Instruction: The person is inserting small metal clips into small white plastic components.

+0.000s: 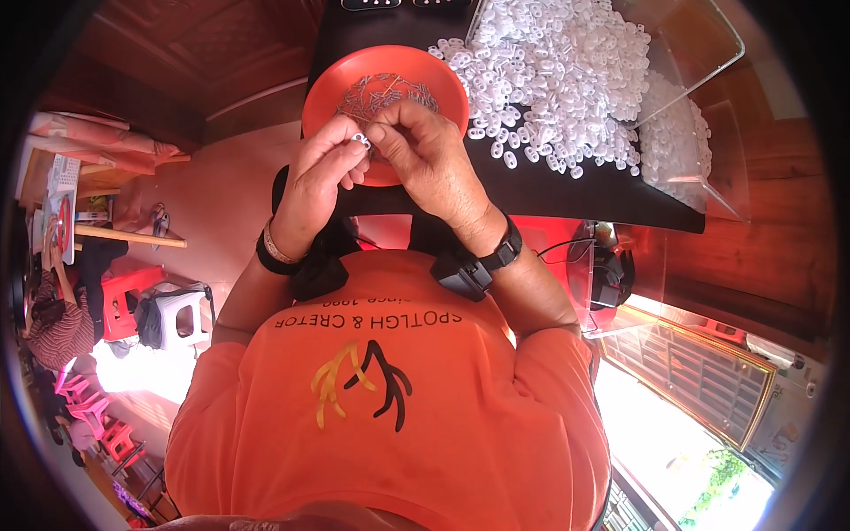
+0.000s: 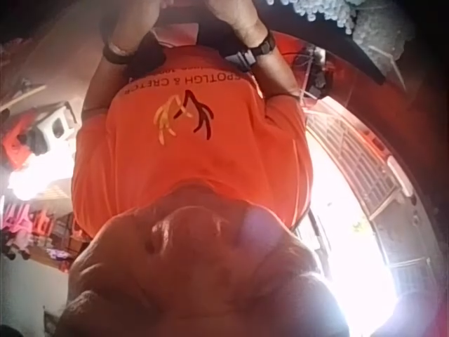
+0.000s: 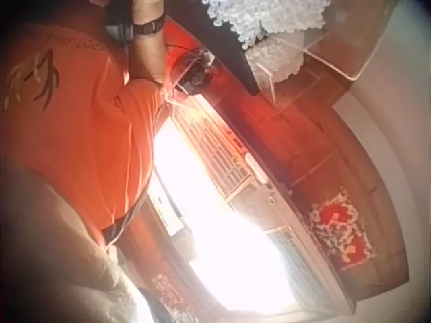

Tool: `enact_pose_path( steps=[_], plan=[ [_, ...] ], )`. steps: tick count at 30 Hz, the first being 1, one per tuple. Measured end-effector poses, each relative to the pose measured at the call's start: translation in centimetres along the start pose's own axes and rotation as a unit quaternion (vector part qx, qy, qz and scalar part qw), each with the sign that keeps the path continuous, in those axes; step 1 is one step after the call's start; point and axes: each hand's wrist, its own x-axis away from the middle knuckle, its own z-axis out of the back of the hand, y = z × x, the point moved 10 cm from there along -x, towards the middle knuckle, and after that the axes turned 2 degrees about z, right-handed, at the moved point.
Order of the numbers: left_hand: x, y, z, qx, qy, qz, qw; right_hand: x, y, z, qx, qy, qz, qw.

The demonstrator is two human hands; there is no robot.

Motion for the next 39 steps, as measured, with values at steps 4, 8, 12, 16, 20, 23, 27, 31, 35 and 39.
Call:
enact_pose_path(
  steps=[4,8,12,16,20,23,27,31,35,39],
  plan=[
    [0.1,-0.1,0.1,-0.049,-0.003,-0.012,0.999,0.1,-0.1,0.0,0.01,0.006,0.01,1.0],
    [0.1,-0.1,0.2,-0.05,-0.005,-0.013,0.999,0.3,0.5,0.2,-0.005,0.014,-0.008,1.0],
    [0.1,-0.1,0.3,-0.073,-0.006,-0.016,0.997,0.2,-0.2,0.0,0.027,0.011,0.015,0.999],
    [0.2,-0.4,0.3,-0.089,-0.012,-0.025,0.996,0.3,-0.4,0.0,0.044,0.008,0.024,0.999],
    [0.4,0.1,0.1,-0.101,-0.007,-0.032,0.994,0.4,-0.4,0.1,0.056,0.015,0.027,0.998],
    [0.3,-0.1,0.2,-0.09,0.002,-0.023,0.996,0.5,0.2,0.1,0.014,0.022,0.004,1.0],
    [0.3,-0.4,0.2,-0.09,-0.005,-0.023,0.996,0.5,0.5,0.1,-0.009,0.028,0.001,1.0],
    [0.3,-0.5,0.3,-0.096,-0.003,-0.027,0.995,0.6,0.2,0.0,0.018,0.022,0.021,0.999],
    [0.3,-0.1,0.2,-0.107,0.007,-0.049,0.993,0.7,-0.3,0.0,0.05,0.025,0.02,0.998],
    [0.7,0.4,0.2,-0.139,0.003,-0.066,0.988,1.0,-0.8,-0.4,0.045,0.027,0.031,0.998]
  ],
)
